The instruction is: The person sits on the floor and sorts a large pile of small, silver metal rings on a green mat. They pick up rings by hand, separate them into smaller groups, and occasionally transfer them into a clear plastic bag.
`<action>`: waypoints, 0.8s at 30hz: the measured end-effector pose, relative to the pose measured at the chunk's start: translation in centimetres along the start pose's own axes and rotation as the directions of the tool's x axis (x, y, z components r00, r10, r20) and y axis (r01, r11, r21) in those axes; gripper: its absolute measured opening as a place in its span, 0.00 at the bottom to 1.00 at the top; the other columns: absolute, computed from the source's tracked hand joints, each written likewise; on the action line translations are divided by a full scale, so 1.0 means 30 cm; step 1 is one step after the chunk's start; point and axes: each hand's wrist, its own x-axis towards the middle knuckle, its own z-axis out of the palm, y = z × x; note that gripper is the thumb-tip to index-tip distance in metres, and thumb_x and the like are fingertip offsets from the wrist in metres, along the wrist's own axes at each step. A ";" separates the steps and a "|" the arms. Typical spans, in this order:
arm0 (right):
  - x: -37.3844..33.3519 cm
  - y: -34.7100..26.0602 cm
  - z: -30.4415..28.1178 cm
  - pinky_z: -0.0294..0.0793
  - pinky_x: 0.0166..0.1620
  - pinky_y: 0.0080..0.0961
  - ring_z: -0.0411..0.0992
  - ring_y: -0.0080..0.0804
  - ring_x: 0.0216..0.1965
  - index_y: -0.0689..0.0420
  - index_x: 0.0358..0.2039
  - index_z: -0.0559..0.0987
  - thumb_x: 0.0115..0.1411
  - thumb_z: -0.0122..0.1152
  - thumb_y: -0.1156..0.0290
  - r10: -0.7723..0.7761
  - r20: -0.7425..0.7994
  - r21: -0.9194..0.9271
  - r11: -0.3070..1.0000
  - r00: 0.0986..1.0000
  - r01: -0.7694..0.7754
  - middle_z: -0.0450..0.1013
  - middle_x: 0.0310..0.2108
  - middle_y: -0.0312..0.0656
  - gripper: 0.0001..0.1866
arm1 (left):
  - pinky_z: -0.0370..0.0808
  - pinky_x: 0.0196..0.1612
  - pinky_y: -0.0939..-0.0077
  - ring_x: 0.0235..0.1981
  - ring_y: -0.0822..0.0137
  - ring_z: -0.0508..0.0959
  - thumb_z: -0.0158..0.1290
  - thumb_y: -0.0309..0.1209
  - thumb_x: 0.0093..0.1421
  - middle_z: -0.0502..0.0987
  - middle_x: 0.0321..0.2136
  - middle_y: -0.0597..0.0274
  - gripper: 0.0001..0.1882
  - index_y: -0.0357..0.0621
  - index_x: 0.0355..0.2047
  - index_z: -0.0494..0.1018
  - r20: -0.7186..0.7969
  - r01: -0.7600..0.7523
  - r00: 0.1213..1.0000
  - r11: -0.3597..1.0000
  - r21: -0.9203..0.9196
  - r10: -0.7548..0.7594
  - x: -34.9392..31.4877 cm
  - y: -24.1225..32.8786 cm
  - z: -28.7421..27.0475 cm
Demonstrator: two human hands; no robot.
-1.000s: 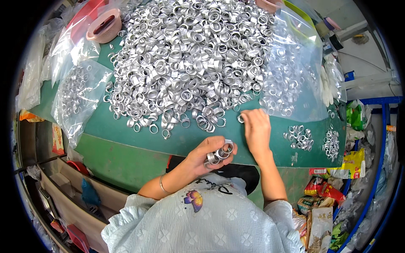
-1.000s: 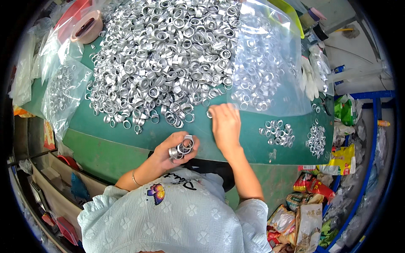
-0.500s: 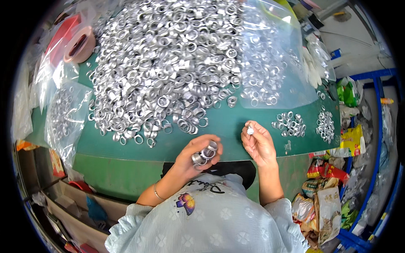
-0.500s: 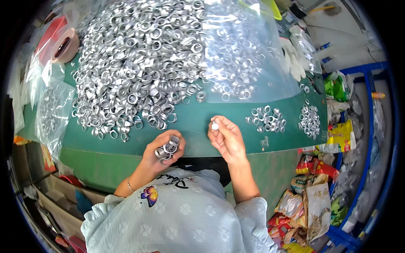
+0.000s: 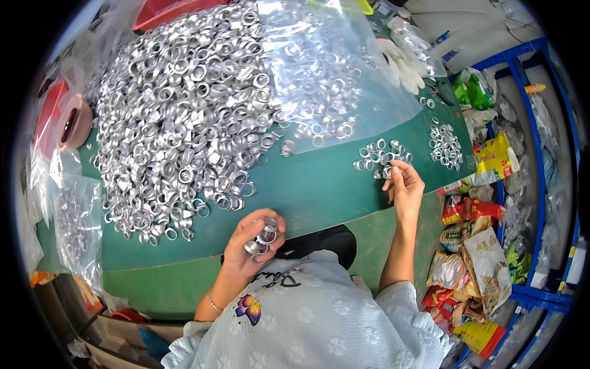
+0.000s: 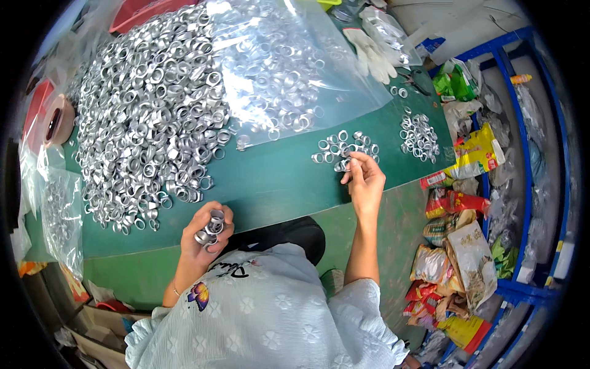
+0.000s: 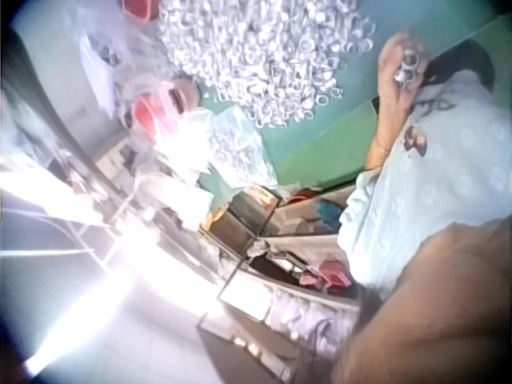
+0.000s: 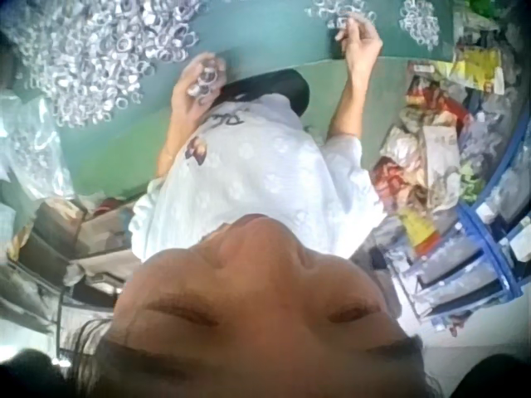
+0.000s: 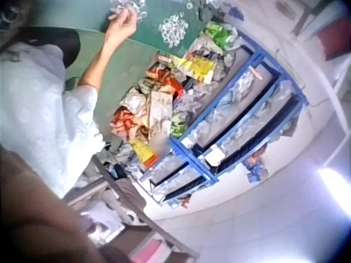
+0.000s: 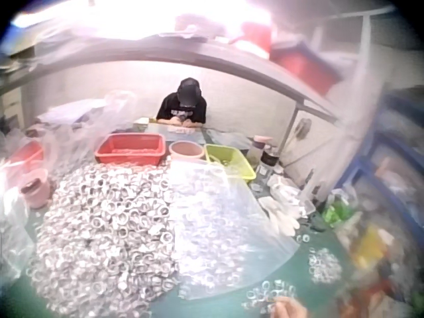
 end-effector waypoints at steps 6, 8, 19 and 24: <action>0.038 0.064 -0.105 0.67 0.16 0.13 0.71 0.22 0.22 0.69 0.41 0.71 0.59 0.49 0.79 -0.015 -0.103 0.103 0.994 0.995 0.025 0.72 0.26 0.41 0.10 | 0.58 0.10 0.87 0.22 0.66 0.67 0.42 0.40 0.61 0.67 0.34 0.44 0.18 0.36 0.41 0.67 -0.095 -0.018 0.995 0.999 -0.035 0.014 -0.003 -0.012 0.017; 0.081 0.104 -0.163 0.67 0.16 0.14 0.72 0.23 0.24 0.69 0.41 0.71 0.59 0.49 0.80 0.002 -0.190 0.086 0.996 0.982 0.015 0.73 0.28 0.43 0.10 | 0.58 0.10 0.87 0.21 0.67 0.67 0.40 0.42 0.61 0.67 0.34 0.44 0.20 0.35 0.40 0.67 -0.061 -0.012 0.998 1.000 0.013 0.012 0.006 -0.013 0.028; 0.352 0.181 -0.368 0.70 0.23 0.24 0.72 0.30 0.25 0.66 0.36 0.75 0.57 0.53 0.77 -0.304 -0.415 -0.484 0.872 0.858 0.075 0.73 0.27 0.45 0.08 | 0.60 0.11 0.88 0.25 0.67 0.66 0.40 0.39 0.62 0.65 0.37 0.48 0.15 0.38 0.38 0.66 -0.080 0.099 0.991 0.991 -0.095 -0.107 0.012 -0.017 0.048; 0.319 0.125 -0.308 0.69 0.38 0.37 0.70 0.47 0.34 0.60 0.35 0.75 0.55 0.54 0.74 -0.543 -0.347 -0.846 0.533 0.765 -0.005 0.71 0.35 0.48 0.08 | 0.62 0.11 0.89 0.27 0.68 0.65 0.43 0.34 0.61 0.65 0.36 0.51 0.10 0.41 0.38 0.65 -0.118 0.062 0.990 0.992 -0.106 -0.075 -0.006 -0.015 0.039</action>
